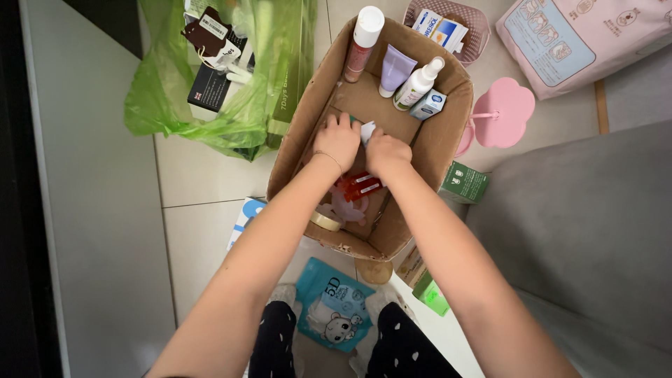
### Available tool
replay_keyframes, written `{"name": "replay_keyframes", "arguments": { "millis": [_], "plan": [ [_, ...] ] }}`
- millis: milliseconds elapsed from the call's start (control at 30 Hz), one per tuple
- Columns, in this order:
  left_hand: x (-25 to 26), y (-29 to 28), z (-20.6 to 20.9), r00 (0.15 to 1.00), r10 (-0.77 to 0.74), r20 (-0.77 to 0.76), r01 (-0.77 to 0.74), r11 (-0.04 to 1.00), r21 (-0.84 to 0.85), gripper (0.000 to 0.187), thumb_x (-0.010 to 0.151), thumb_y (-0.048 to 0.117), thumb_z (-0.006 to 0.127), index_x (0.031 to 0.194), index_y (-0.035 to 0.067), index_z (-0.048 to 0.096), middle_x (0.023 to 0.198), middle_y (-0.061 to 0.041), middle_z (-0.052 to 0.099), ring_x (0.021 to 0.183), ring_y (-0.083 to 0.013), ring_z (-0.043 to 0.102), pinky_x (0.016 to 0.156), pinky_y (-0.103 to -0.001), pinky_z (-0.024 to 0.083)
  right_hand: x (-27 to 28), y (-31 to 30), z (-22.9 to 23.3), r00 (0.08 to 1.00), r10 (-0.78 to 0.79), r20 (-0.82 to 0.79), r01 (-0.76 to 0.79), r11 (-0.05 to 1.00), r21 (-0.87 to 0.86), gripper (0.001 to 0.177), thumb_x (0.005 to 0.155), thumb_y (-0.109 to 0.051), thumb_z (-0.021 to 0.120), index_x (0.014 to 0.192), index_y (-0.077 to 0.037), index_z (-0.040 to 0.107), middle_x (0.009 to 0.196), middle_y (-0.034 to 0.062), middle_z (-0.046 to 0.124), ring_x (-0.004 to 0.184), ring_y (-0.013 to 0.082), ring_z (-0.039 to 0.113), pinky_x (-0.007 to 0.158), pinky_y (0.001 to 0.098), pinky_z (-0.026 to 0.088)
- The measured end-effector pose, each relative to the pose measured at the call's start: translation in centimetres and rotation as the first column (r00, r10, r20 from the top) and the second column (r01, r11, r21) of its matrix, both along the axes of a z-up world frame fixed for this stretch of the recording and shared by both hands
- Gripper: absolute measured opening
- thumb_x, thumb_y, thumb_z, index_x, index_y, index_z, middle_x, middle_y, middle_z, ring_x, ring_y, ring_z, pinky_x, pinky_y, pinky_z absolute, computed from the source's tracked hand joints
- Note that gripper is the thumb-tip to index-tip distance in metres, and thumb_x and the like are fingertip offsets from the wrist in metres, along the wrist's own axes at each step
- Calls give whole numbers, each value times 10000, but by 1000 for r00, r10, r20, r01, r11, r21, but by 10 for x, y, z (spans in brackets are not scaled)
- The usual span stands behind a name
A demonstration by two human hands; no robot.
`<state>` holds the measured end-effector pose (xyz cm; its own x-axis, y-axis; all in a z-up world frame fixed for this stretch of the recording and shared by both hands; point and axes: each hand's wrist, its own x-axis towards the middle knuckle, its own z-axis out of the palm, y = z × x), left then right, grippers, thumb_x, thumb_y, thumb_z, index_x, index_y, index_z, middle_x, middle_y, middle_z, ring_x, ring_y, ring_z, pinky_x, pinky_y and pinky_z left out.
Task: The person sorts through a cardboard box of various household items, picking up and examining packets, a fan, and health products, then moves to a counter to organize a white tray containing bottles and containers.
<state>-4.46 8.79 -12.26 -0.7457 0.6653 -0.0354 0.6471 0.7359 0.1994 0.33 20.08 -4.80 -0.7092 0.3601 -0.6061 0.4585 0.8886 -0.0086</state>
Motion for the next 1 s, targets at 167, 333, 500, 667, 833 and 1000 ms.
{"name": "replay_keyframes", "arguments": {
  "millis": [167,333,500,667,833,1000],
  "plan": [
    [-6,-1,32,926,241,289,-213,969,-126,744,680,142,843,1307,29,459,1309,-211,506,1188,-382,564,882,-421,577,1,11,18,982,-185,-34,184,982,-41,690,802,-207,814,1340,-3,433,1220,230,682,1125,358,675,919,435,558],
    [-13,-13,35,900,250,356,-200,964,-173,758,701,198,866,1324,5,480,1399,-215,470,1206,-371,593,927,-428,562,5,24,31,771,-328,-546,117,916,-384,355,848,-275,825,1087,-53,684,1106,186,735,1043,336,722,914,413,556],
    [-11,-16,48,880,246,406,-161,959,-233,792,698,213,863,1351,-13,476,1392,-221,514,1191,-357,628,941,-416,562,-41,26,0,376,-395,-838,58,913,-404,298,883,-171,814,1034,29,653,1016,202,688,919,363,696,830,450,544],
    [-12,-17,62,781,355,514,-385,921,-50,795,721,231,837,1370,32,423,1324,-219,577,1096,-370,670,887,-474,568,-77,32,-31,391,-388,-835,181,922,-343,285,881,-129,801,1030,53,641,1025,244,687,938,404,676,828,465,533],
    [-13,-16,66,758,369,538,-576,766,286,704,707,269,871,1259,102,468,1212,-197,642,1060,-401,661,843,-504,552,-81,25,-41,291,-578,-763,238,816,-527,320,860,-125,761,1116,20,636,1052,187,761,988,300,748,883,389,569],
    [-21,1,46,818,292,495,-555,626,548,614,722,126,834,1236,119,499,1139,-187,695,1058,-415,676,856,-492,561,-76,20,-36,283,-742,-608,242,669,-703,501,834,-135,777,1251,13,543,1122,171,717,1046,252,700,910,358,537]
  ]
}}
